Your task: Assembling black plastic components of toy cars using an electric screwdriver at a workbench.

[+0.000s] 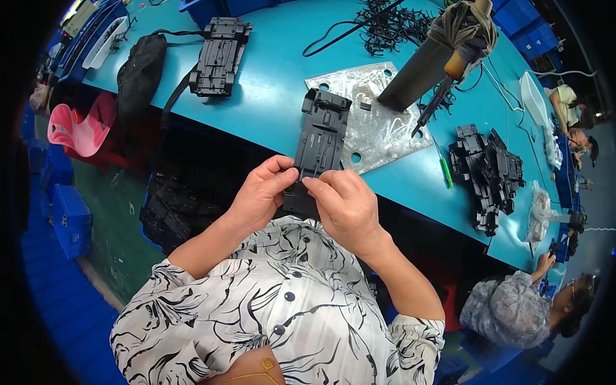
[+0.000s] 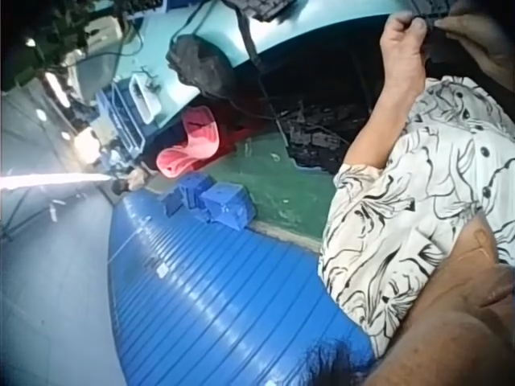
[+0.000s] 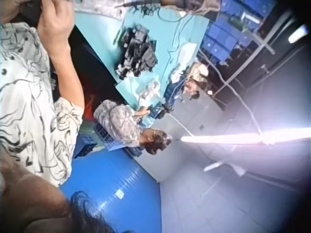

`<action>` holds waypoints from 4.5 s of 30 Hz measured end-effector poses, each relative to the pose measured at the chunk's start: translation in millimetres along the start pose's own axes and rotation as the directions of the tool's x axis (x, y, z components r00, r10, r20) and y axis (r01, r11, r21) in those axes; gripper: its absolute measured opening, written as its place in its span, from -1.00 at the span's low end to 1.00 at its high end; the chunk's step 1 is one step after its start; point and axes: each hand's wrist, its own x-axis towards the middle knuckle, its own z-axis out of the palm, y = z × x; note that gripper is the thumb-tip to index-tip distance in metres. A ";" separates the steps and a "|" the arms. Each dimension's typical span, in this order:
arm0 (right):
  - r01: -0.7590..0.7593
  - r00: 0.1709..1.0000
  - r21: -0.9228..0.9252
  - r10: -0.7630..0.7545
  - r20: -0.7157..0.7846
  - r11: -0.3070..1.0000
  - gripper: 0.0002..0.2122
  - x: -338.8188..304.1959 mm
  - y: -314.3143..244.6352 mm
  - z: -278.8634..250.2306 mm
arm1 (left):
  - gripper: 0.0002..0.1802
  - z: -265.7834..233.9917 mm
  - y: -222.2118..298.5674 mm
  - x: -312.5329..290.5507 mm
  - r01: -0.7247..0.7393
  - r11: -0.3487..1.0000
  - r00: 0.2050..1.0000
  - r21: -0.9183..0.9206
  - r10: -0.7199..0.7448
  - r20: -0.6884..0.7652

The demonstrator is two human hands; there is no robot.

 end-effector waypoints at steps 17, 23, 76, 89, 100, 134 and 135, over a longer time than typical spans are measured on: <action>-0.164 0.945 0.200 0.212 -0.250 0.966 -0.78 -17.8 -25.0 20.7 | -0.91 19.8 6.6 -24.3 -0.370 0.927 0.921 0.058 0.374 -0.112; -0.512 0.712 0.754 0.694 0.105 0.411 -0.89 -11.3 -35.1 25.9 | -0.84 19.7 7.9 -26.4 -0.509 0.846 0.853 0.161 0.520 -0.037; -0.169 0.915 0.308 0.265 -0.304 0.936 -0.78 0.7 -45.1 34.9 | -0.70 20.5 25.2 -33.6 -0.686 0.006 0.365 0.728 0.868 0.337; -0.139 0.731 0.953 0.677 -0.084 0.269 -0.69 -32.5 -49.2 45.8 | -0.46 21.5 19.2 -43.2 -0.797 -0.104 0.395 0.595 0.655 0.644; -0.090 0.567 0.976 0.816 -0.113 0.198 -0.55 -62.2 -44.0 33.8 | -0.66 26.3 12.8 -18.2 -0.877 0.247 0.475 0.413 0.579 0.662; 0.037 0.482 0.998 0.873 -0.070 0.060 -0.70 -60.4 15.5 -23.3 | -0.75 89.9 2.4 56.2 0.139 0.979 0.970 0.146 -0.165 0.180; 0.044 0.483 0.996 0.871 -0.087 0.075 -0.72 -59.5 17.4 -22.8 | -0.75 89.7 2.2 58.8 0.126 0.981 0.971 0.146 -0.152 0.182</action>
